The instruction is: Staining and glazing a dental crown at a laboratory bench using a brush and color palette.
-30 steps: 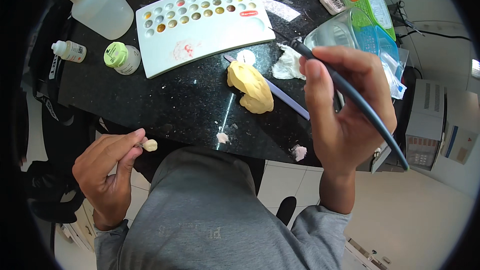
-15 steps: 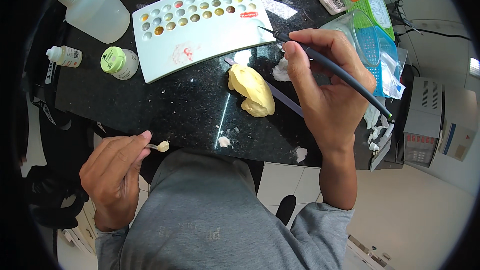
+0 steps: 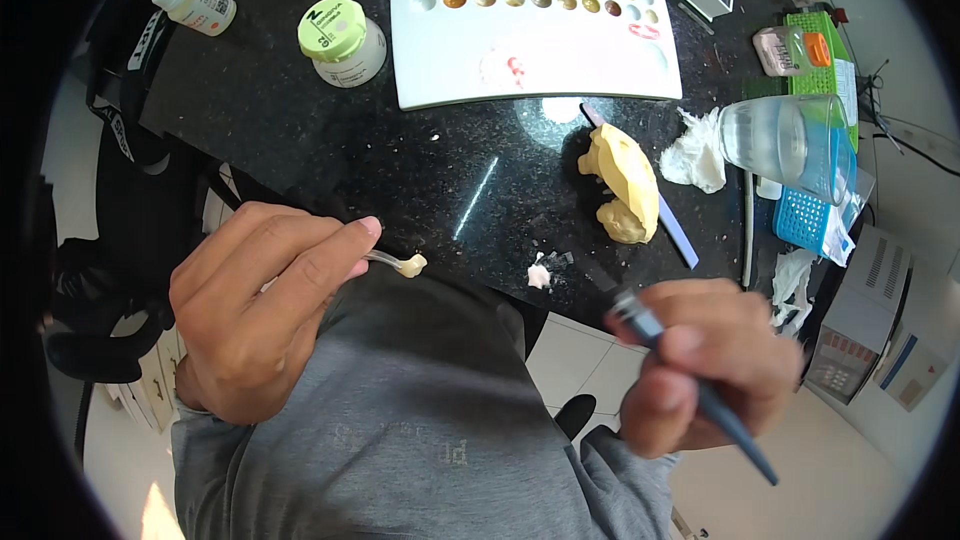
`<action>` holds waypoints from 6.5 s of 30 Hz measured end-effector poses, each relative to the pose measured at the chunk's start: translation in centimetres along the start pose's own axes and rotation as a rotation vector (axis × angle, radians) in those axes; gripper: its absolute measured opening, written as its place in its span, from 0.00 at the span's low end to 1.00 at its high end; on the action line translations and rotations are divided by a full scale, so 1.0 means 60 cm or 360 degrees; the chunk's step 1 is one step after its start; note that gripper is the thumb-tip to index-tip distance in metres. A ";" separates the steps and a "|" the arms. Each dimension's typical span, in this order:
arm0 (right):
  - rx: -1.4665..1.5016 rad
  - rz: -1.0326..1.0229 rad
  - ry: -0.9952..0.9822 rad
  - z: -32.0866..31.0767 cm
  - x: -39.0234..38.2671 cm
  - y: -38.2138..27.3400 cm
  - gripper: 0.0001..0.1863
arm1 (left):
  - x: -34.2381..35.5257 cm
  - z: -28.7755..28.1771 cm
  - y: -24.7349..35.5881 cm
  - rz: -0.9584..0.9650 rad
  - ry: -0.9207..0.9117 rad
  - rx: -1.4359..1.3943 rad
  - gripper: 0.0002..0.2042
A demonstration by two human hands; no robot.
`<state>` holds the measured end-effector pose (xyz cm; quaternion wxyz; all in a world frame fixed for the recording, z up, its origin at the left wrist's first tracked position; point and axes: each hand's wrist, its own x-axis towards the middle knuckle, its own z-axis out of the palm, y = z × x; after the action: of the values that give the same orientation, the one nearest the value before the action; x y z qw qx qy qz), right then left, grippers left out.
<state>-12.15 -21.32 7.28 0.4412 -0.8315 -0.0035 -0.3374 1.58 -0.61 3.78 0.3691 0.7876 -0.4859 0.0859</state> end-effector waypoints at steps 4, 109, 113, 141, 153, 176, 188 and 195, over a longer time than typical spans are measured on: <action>0.0297 0.0020 -0.0193 0.041 -0.039 0.010 0.12 | 0.000 -0.006 -0.002 0.0026 -0.0026 0.0068 0.13; 0.0251 0.0051 -0.0157 0.074 -0.018 0.003 0.09 | -0.030 0.016 -0.001 -0.1488 -0.0271 -0.2242 0.10; 0.0246 0.0016 -0.0165 0.086 -0.015 0.005 0.09 | -0.038 0.020 -0.005 -0.1500 -0.0281 -0.2391 0.11; 0.0379 -0.0008 -0.0141 0.103 -0.002 0.007 0.13 | -0.041 0.021 -0.014 -0.1500 -0.0327 -0.2610 0.11; 0.0331 -0.0107 -0.0046 0.060 0.000 0.003 0.15 | -0.038 0.026 -0.007 -0.1512 -0.0250 -0.2518 0.11; -0.0611 0.0355 0.0147 -0.023 0.074 0.072 0.06 | -0.037 0.061 0.012 -0.1212 -0.0366 -0.2365 0.09; 0.0164 -0.0072 -0.0056 -0.009 0.014 -0.008 0.12 | -0.033 0.054 0.009 -0.1316 -0.0390 -0.2500 0.09; 0.0339 -0.0016 -0.0143 0.065 -0.023 0.004 0.16 | -0.034 0.055 0.018 -0.1387 -0.0277 -0.2382 0.10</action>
<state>-10.96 -18.18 4.85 0.5248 -0.7942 -0.0633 -0.2996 -1.12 -1.63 0.95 0.7514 0.4577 -0.0965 -0.4655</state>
